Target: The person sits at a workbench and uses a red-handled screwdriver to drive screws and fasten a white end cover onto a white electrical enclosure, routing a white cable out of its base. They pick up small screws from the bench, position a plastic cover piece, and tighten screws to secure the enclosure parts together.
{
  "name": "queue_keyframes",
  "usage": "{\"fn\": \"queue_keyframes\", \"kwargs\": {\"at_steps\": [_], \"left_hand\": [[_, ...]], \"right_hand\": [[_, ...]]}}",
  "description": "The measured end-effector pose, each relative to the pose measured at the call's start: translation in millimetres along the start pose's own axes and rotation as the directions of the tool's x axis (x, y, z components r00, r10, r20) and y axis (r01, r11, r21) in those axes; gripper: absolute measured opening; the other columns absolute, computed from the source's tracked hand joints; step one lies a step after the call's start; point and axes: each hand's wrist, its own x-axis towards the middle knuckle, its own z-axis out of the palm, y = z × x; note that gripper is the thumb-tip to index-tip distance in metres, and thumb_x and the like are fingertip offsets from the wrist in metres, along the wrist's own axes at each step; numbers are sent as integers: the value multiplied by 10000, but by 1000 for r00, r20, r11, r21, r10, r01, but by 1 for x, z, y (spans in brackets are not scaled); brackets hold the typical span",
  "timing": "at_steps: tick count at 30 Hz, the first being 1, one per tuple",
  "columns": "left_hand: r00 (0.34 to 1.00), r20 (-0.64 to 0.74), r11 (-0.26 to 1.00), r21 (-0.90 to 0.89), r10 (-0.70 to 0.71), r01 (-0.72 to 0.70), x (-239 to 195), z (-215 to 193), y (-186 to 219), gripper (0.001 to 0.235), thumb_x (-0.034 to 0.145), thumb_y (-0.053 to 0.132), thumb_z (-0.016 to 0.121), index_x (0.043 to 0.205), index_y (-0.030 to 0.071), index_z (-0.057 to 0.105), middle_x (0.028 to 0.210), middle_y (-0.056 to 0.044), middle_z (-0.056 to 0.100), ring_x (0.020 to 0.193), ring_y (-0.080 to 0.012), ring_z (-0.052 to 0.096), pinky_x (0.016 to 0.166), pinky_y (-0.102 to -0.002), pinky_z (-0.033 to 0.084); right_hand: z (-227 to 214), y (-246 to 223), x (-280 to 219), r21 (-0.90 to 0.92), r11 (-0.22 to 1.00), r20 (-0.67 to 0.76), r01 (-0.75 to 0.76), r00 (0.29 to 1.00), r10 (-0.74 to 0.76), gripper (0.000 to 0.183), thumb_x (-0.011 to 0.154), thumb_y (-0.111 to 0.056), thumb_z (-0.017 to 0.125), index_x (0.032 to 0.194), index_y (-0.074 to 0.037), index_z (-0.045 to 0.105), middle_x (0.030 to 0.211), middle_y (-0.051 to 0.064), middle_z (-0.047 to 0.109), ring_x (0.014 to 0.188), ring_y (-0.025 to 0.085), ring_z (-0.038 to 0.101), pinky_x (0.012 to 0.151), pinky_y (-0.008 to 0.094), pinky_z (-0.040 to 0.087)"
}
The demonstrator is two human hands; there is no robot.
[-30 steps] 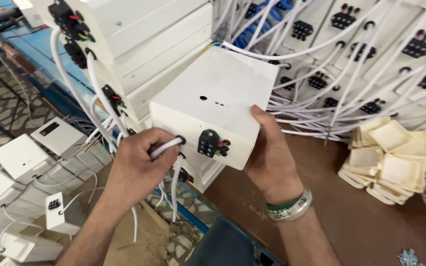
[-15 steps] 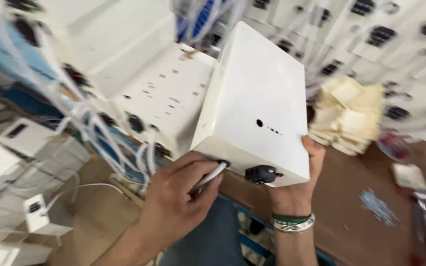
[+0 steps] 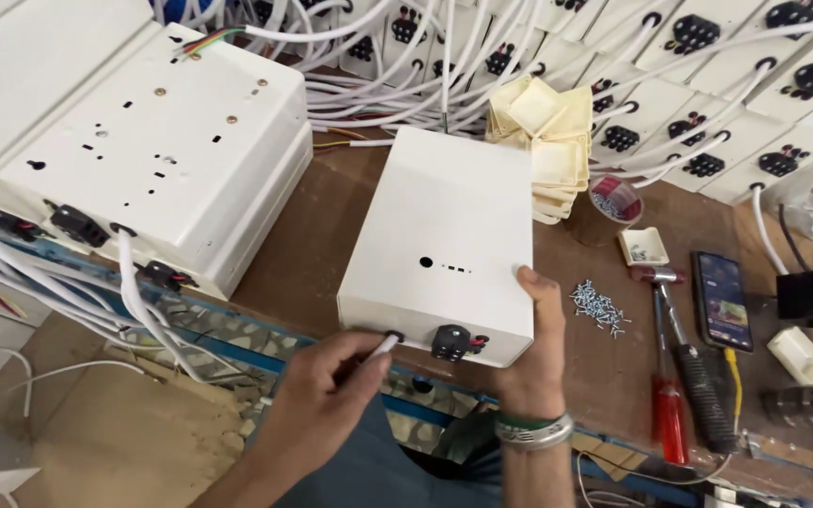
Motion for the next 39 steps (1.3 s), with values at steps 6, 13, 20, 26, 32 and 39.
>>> {"fn": "queue_keyframes", "kwargs": {"at_steps": [6, 13, 20, 26, 32, 39], "left_hand": [[983, -173, 993, -99, 52, -70, -1, -14, 30, 279, 953, 208, 679, 1136, 13, 759, 659, 33, 578, 559, -28, 416, 446, -252, 324], [944, -223, 966, -30, 245, -258, 9, -5, 45, 279, 975, 184, 668, 1175, 0, 733, 734, 10, 645, 620, -25, 503, 494, -225, 400], [946, -159, 956, -42, 282, -292, 8, 21, 38, 259, 962, 165, 677, 1146, -12, 718, 789, -5, 698, 633, -45, 543, 514, -229, 434], [951, -280, 991, 10, 130, -133, 5, -6, 25, 267, 971, 186, 662, 1184, 49, 748, 743, -21, 658, 582, -56, 486, 482, -252, 405], [976, 86, 977, -67, -198, 204, 10, 16, -21, 346, 985, 216, 610, 1303, 97, 676, 780, -40, 689, 552, -94, 577, 478, -273, 462], [970, 213, 964, -261, 116, -58, 26, 86, -41, 187, 1019, 128, 587, 1099, -31, 642, 857, -59, 683, 622, -112, 666, 557, -275, 530]], "right_hand": [[29, 55, 9, 425, 893, 42, -147, 989, 142, 566, 883, -468, 596, 1244, -33, 622, 1177, 124, 679, 1068, 274, 643, 914, 394, 531], [35, 83, 20, 680, 697, 161, -228, 974, 162, 578, 879, -558, 569, 1240, -117, 666, 1180, 70, 712, 1099, 294, 643, 996, 454, 494], [8, 74, 18, 687, 690, 108, -228, 971, 213, 583, 885, -575, 583, 1228, -111, 671, 1175, 88, 720, 1105, 309, 643, 997, 475, 500], [17, 42, 18, 452, 867, 82, -210, 978, 193, 581, 832, -446, 678, 1242, -36, 634, 1143, 132, 694, 1090, 310, 642, 968, 482, 526], [65, -54, -11, -429, 889, 119, 158, 986, -118, 688, 774, -325, 727, 1314, 83, 609, 1138, 195, 738, 970, 282, 719, 828, 391, 581], [108, -62, -18, -846, 93, 461, 525, 808, -366, 835, 702, -312, 845, 1348, 105, 517, 1136, 260, 710, 990, 338, 739, 909, 421, 573]]}}
